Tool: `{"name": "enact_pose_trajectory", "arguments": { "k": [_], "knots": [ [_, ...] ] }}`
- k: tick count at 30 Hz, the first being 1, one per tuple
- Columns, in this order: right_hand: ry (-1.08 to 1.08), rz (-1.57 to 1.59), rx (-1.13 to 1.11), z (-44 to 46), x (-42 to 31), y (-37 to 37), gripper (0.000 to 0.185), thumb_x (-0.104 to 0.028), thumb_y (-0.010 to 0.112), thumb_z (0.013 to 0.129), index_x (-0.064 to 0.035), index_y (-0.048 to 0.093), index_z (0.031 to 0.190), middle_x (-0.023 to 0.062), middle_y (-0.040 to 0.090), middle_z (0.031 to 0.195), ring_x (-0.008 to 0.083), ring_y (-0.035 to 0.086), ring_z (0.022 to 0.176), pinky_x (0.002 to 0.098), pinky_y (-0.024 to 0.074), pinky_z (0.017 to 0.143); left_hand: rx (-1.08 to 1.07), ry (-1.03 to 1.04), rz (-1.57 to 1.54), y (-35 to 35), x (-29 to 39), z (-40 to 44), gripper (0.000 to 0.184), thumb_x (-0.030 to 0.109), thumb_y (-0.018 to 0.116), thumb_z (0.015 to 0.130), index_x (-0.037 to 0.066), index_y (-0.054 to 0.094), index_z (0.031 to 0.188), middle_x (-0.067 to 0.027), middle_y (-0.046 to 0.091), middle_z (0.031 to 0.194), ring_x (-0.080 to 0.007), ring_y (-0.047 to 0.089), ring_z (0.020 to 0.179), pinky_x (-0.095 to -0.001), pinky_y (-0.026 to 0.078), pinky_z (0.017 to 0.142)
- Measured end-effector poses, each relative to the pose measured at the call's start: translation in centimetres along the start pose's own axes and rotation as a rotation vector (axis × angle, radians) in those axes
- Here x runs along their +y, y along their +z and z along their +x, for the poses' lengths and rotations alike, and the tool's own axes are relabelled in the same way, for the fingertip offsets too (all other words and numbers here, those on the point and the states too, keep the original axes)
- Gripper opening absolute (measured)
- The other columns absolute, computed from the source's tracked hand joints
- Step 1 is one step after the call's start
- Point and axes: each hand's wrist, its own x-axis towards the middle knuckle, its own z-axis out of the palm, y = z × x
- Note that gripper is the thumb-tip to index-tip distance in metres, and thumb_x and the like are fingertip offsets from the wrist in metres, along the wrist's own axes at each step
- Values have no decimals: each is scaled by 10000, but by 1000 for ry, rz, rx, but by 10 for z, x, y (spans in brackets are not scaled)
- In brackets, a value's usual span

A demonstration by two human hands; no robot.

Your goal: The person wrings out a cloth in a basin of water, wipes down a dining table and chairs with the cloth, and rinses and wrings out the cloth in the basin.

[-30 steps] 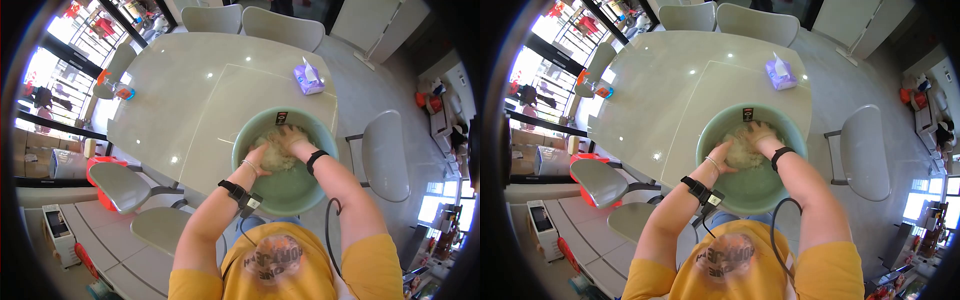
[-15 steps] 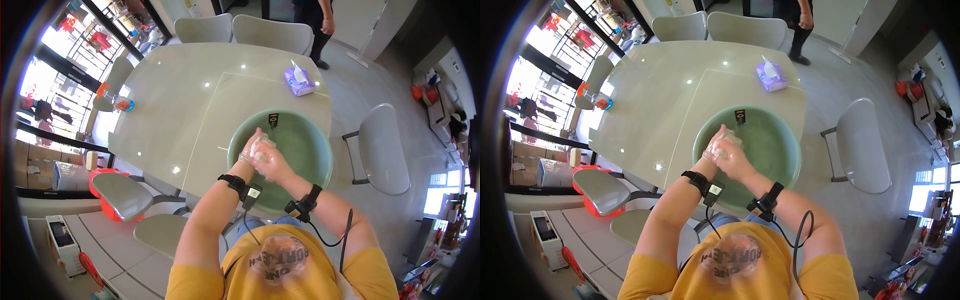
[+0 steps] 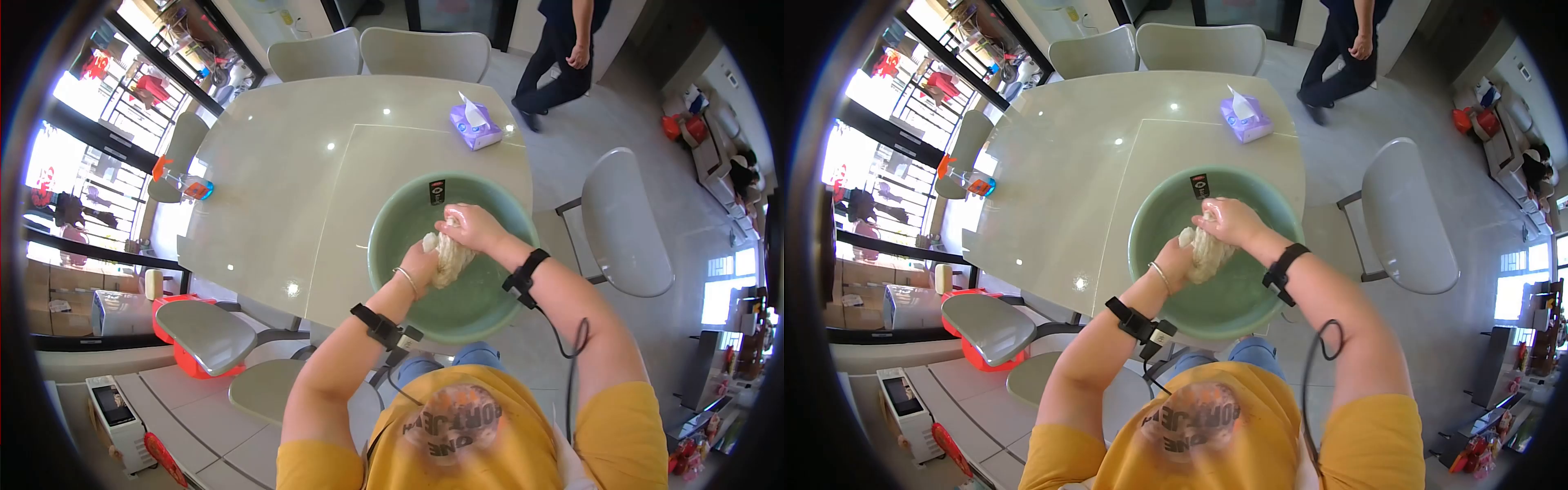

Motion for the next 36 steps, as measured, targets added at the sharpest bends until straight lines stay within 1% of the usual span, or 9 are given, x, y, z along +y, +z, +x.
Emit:
{"name": "enact_pose_trajectory", "arguments": {
  "k": [4,7,8,11,15,21,25,28,36],
  "knots": [
    [142,105,-233,-14,9,-15,439,-434,469,921,-21,615,939,181,619,927,340,596,880,410,460,740,203,31,764,-9,27,-28,682,329,669,780,32,375,1319,-205,401,1344,-344,520,1117,-398,430,944],
    [-62,339,-218,-22,-6,-16,404,-402,467,931,-27,615,954,159,615,944,318,577,925,398,451,779,253,655,1339,0,50,-53,824,333,722,704,86,305,1370,-202,198,1465,-419,457,1169,-417,399,984],
    [-62,428,-222,-24,-12,-18,385,-384,464,934,-30,615,953,151,614,941,311,575,927,395,450,784,112,792,1206,-2,51,-44,805,312,740,666,102,357,1343,-210,387,1368,-412,491,1129,-408,419,955],
    [-138,468,-225,-24,-36,-47,348,-342,443,949,-35,606,963,138,613,952,291,575,939,379,452,813,-161,328,1113,-12,55,-23,793,268,747,664,78,378,1340,-208,562,1168,-381,529,1092,-391,438,921],
    [59,210,-327,-28,-29,-108,302,-300,433,955,-41,588,944,133,627,958,294,605,885,368,473,805,-16,454,1241,-26,72,-47,273,195,705,709,42,630,922,-176,630,884,-320,608,830,-379,477,735],
    [25,-4,-159,-42,13,-121,147,-178,589,833,-65,619,922,113,637,818,294,602,815,378,468,718,151,413,1213,-48,122,-80,145,149,693,741,48,597,784,-150,594,740,-242,593,701,-357,458,610],
    [-144,-523,-345,-45,5,-100,303,-185,714,701,-130,645,990,66,615,1085,328,553,1002,397,480,819,-120,452,1604,-43,97,-70,307,272,680,757,99,647,1009,-120,624,961,-246,616,868,-355,485,745],
    [-143,-508,-496,-42,5,-42,541,-235,746,661,-220,594,1181,86,461,1318,361,448,1162,435,441,929,-487,56,2080,-7,76,-47,467,418,577,807,196,570,1218,-81,516,1280,-321,396,1251,-505,349,994],
    [105,-751,-955,-1,11,4,736,-401,793,618,-320,499,1288,68,350,1411,341,392,1233,489,384,954,-444,-212,2064,11,32,-3,694,416,564,812,376,251,1431,-122,-43,1534,-399,75,1391,-495,142,1110]
  ]
}}
